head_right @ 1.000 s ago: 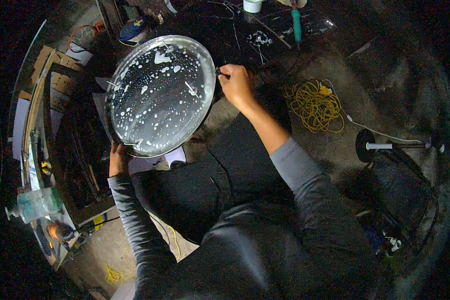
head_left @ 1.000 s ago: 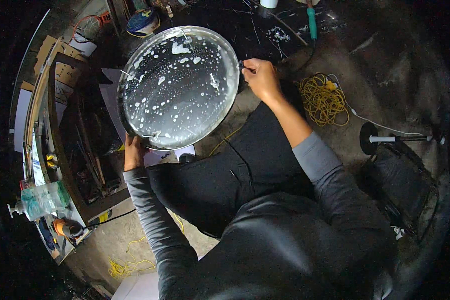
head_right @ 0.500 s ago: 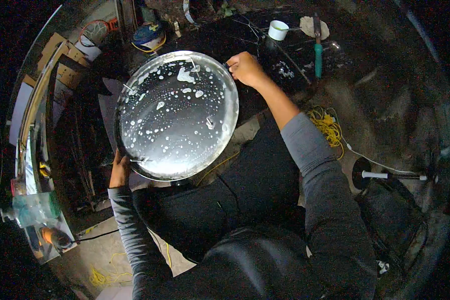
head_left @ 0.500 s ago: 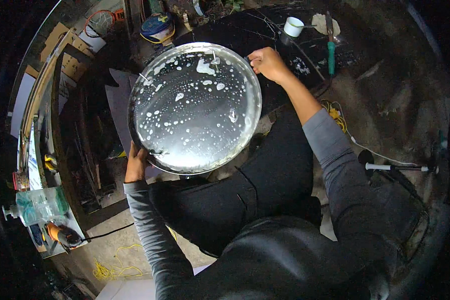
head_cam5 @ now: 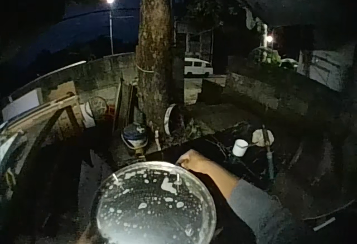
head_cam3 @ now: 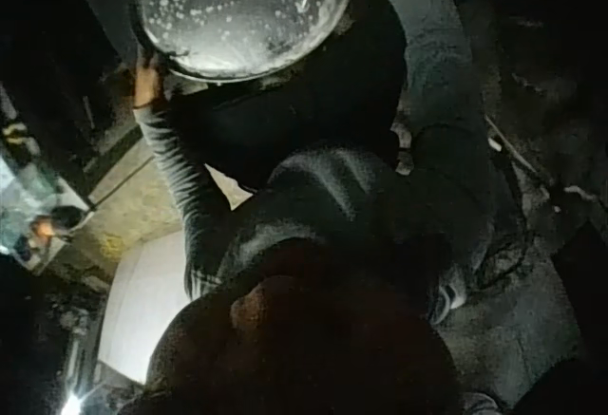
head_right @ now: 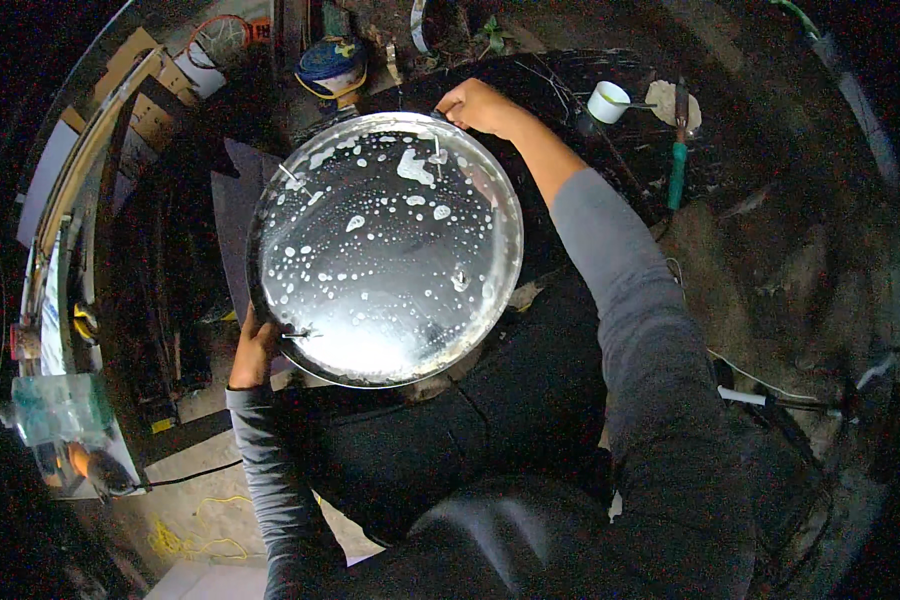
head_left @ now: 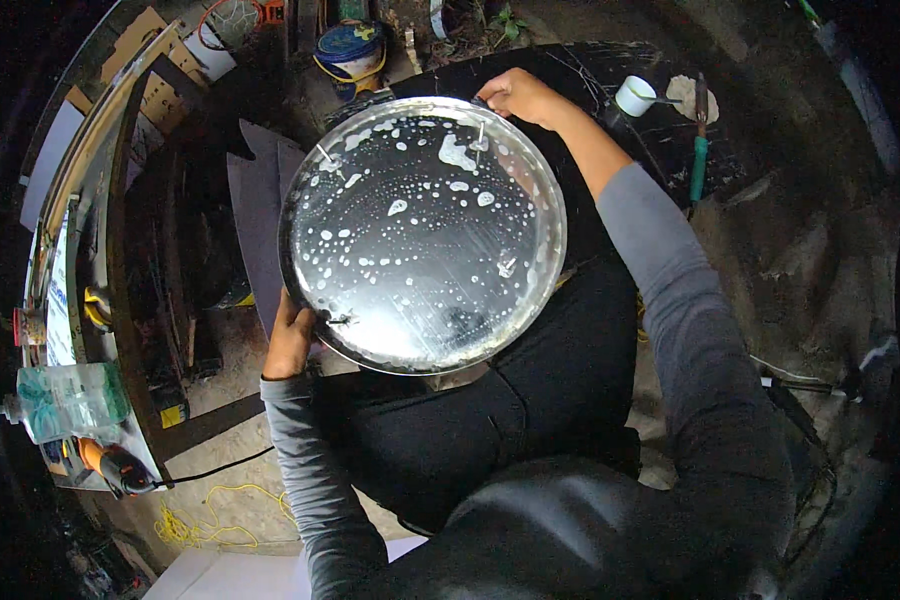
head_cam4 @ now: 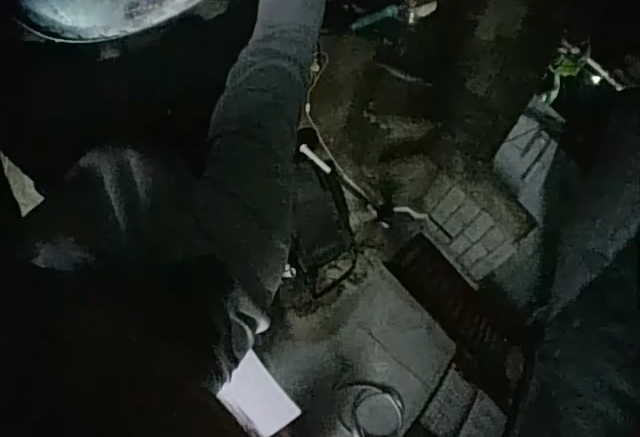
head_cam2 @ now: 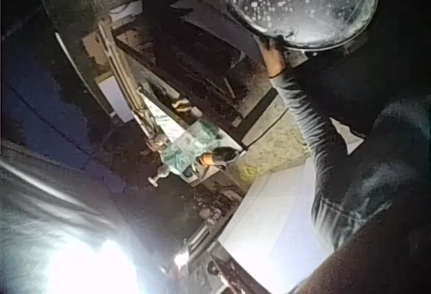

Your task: Cleaning a round glass or metal sign component with soapy water and a sponge.

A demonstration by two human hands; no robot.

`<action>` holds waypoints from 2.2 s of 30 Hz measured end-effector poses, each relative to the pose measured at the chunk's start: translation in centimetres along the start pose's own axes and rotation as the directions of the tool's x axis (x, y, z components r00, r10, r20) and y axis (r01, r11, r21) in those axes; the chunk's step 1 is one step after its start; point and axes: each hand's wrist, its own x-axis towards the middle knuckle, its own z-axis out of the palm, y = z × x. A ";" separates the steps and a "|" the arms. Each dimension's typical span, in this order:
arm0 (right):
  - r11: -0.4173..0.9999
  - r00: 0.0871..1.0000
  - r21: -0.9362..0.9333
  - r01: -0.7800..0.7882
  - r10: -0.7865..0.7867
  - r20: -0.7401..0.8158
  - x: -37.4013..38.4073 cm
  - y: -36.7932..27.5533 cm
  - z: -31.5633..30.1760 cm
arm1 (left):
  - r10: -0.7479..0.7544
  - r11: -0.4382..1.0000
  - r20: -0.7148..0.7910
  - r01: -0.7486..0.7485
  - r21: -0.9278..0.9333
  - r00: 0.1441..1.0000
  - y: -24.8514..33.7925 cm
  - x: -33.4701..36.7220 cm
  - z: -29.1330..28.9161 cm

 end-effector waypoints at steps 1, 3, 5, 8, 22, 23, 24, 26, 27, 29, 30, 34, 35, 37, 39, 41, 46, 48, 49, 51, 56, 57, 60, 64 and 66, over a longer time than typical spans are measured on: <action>1.000 1.000 0.026 -0.005 0.004 0.019 0.9 -0.4 0.3 | 0.012 0.999 0.012 -0.011 -0.054 1.000 0.0 -0.1 0.1; 0.999 0.998 0.028 0.026 -0.027 0.054 2.2 -1.1 0.8 | 0.023 0.998 -0.002 -0.023 -0.062 1.000 0.1 -0.4 0.3; 1.000 0.997 0.019 0.010 -0.011 0.074 2.6 -1.7 0.7 | 0.027 0.997 -0.014 -0.028 -0.074 1.000 0.1 -0.9 0.7; 0.999 0.996 -0.041 -0.028 0.031 0.081 1.6 -2.5 -0.3 | -0.017 0.998 -0.072 0.012 -0.069 0.997 -0.2 -1.0 1.8; 0.498 0.779 -0.674 0.546 -0.598 0.189 -2.2 -5.2 1.7 | 0.414 0.897 -0.369 -0.441 0.013 0.832 -1.7 -0.8 4.2; 0.480 0.772 -0.676 0.559 -0.598 0.215 -2.0 -5.2 1.7 | 0.428 0.894 -0.373 -0.447 0.038 0.823 -1.7 -0.7 4.2; 0.462 0.767 -0.678 0.572 -0.595 0.242 -1.9 -5.2 1.6 | 0.436 0.892 -0.376 -0.450 0.056 0.818 -1.8 -0.7 4.2; 0.410 0.757 -0.694 0.592 -0.579 0.303 -2.3 -5.2 1.1 | 0.440 0.889 -0.388 -0.454 0.060 0.810 -1.9 -0.7 4.3; 0.371 0.760 -0.709 0.600 -0.542 0.359 -2.8 -5.3 0.8 | 0.444 0.885 -0.394 -0.463 0.049 0.805 -1.9 -0.6 4.3; 0.338 0.758 -0.719 0.608 -0.518 0.397 -4.5 -5.5 0.1 | 0.460 0.869 -0.408 -0.494 0.024 0.789 -2.0 -0.5 4.5; 0.326 0.765 -0.724 0.608 -0.484 0.424 -5.5 -5.7 -0.3 | 0.454 0.870 -0.412 -0.492 0.017 0.790 -2.0 -0.4 4.5; 0.299 0.791 -0.750 0.590 -0.403 0.461 -10.4 -6.3 -0.5 | 0.375 0.904 -0.448 -0.427 -0.016 0.811 -2.2 -0.3 4.5; 0.359 0.837 -0.765 0.535 -0.345 0.424 -12.0 -6.4 -0.3 | 0.387 0.901 -0.449 -0.434 -0.001 0.805 -2.3 -0.2 4.5; 0.369 0.874 -0.795 0.482 -0.266 0.407 -14.7 -6.8 0.6 | 0.395 0.899 -0.458 -0.438 0.015 0.796 -2.3 -0.2 4.5; 0.378 0.891 -0.807 0.454 -0.215 0.401 -17.0 -7.4 1.6 | 0.371 0.896 -0.459 -0.440 -0.051 0.807 -2.4 -0.1 4.7; 0.472 0.912 -0.784 0.403 -0.132 0.389 -18.8 -8.2 2.8 | 0.356 0.891 -0.468 -0.445 -0.090 0.809 -2.5 0.0 4.8; 0.605 0.892 -0.681 0.412 -0.117 0.436 -20.7 -9.3 4.7 | 0.397 0.876 -0.466 -0.478 -0.066 0.791 -2.8 -0.1 4.7; 0.407 0.907 -0.813 0.416 -0.253 0.337 -20.2 -8.9 4.7 | 0.398 0.882 -0.444 -0.469 -0.057 0.803 -3.0 -0.2 4.5; 0.398 0.916 -0.828 0.396 -0.235 0.325 -19.6 -8.5 4.5 | 0.403 0.880 -0.438 -0.472 -0.056 0.803 -3.0 -0.1 4.4; 0.254 0.851 -0.858 0.446 -0.417 0.318 -17.4 -7.7 3.8 | 0.409 0.860 -0.427 -0.497 -0.115 0.807 -3.1 -0.1 4.3; 0.071 0.817 -0.891 0.448 -0.438 0.376 -10.0 -6.3 2.2 | 0.379 0.875 -0.419 -0.467 -0.128 0.825 -2.8 -0.1 4.1; 0.083 0.797 -0.872 0.482 -0.456 0.396 -8.7 -6.4 2.0 | 0.380 0.877 -0.423 -0.465 -0.116 0.822 -2.7 -0.1 4.2; 0.091 0.764 -0.847 0.524 -0.490 0.420 -5.0 -6.8 2.1 | 0.381 0.878 -0.430 -0.466 -0.109 0.819 -2.5 -0.1 4.1; 0.206 0.743 -0.792 0.575 -0.536 0.401 -2.8 -7.1 1.9 | 0.353 0.864 -0.415 -0.462 -0.199 0.838 -2.8 -0.1 4.1; 0.369 0.805 -0.784 0.500 -0.531 0.264 -2.2 -7.2 1.7 | 0.385 0.865 -0.432 -0.481 -0.138 0.816 -3.0 0.1 4.0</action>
